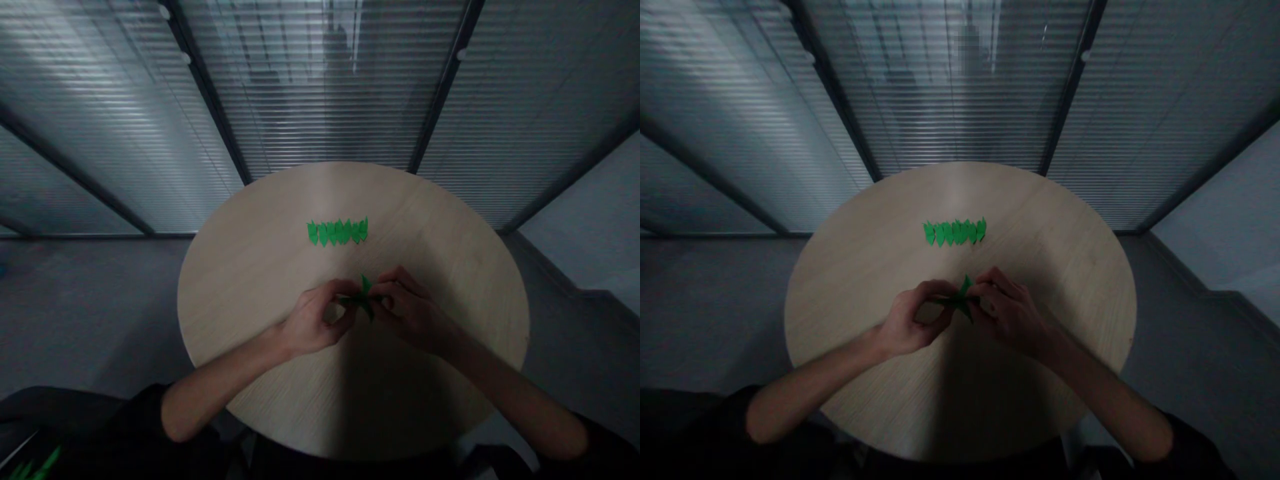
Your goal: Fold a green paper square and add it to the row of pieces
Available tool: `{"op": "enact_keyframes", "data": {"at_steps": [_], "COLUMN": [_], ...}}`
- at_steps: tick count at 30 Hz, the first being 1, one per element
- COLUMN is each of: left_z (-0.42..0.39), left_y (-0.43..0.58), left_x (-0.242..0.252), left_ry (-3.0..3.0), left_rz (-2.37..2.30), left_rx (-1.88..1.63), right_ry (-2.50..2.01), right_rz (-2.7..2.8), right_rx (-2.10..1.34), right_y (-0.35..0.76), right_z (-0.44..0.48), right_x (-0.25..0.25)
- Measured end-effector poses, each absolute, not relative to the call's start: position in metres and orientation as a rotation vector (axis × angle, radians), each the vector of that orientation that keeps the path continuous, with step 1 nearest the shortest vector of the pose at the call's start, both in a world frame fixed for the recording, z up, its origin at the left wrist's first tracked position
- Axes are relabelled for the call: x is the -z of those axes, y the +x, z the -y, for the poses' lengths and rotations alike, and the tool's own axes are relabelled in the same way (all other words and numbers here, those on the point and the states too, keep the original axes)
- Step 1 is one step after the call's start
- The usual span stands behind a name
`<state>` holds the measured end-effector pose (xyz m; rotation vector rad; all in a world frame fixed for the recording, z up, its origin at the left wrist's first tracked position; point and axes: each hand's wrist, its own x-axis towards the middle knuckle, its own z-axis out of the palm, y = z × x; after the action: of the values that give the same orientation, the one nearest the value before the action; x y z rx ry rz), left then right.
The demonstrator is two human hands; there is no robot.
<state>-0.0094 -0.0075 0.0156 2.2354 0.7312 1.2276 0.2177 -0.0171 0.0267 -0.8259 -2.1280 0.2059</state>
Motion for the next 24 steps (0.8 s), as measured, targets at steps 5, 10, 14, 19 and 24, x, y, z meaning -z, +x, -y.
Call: {"op": "enact_keyframes", "data": {"at_steps": [5,10,14,19,24], "left_z": [0.0062,0.0042,0.0034,0.0027,0.0012], "left_y": [-0.0104,-0.0125,-0.0127,-0.0118,-0.0118], "left_x": [-0.0123,-0.0097,-0.0094,-0.0111,-0.0153], "left_ry": [2.248,2.315,2.340,2.338,2.256], "left_rz": [-0.725,-0.737,-0.720,-0.657,-0.707], "left_rx": [-1.239,-1.236,-1.231,-1.235,-1.277], "right_ry": [-0.822,-0.815,-0.789,-0.783,-0.805], "right_rz": [2.142,2.159,2.152,2.140,2.081], "right_rx": [-0.116,-0.095,-0.069,-0.048,-0.171], "right_y": [0.2176,0.2185,0.2188,0.2179,0.2198], "right_z": [0.0171,0.0166,0.0170,0.0184,0.0152], "right_x": [-0.0285,-0.0278,-0.0277,-0.0283,-0.0220]}}
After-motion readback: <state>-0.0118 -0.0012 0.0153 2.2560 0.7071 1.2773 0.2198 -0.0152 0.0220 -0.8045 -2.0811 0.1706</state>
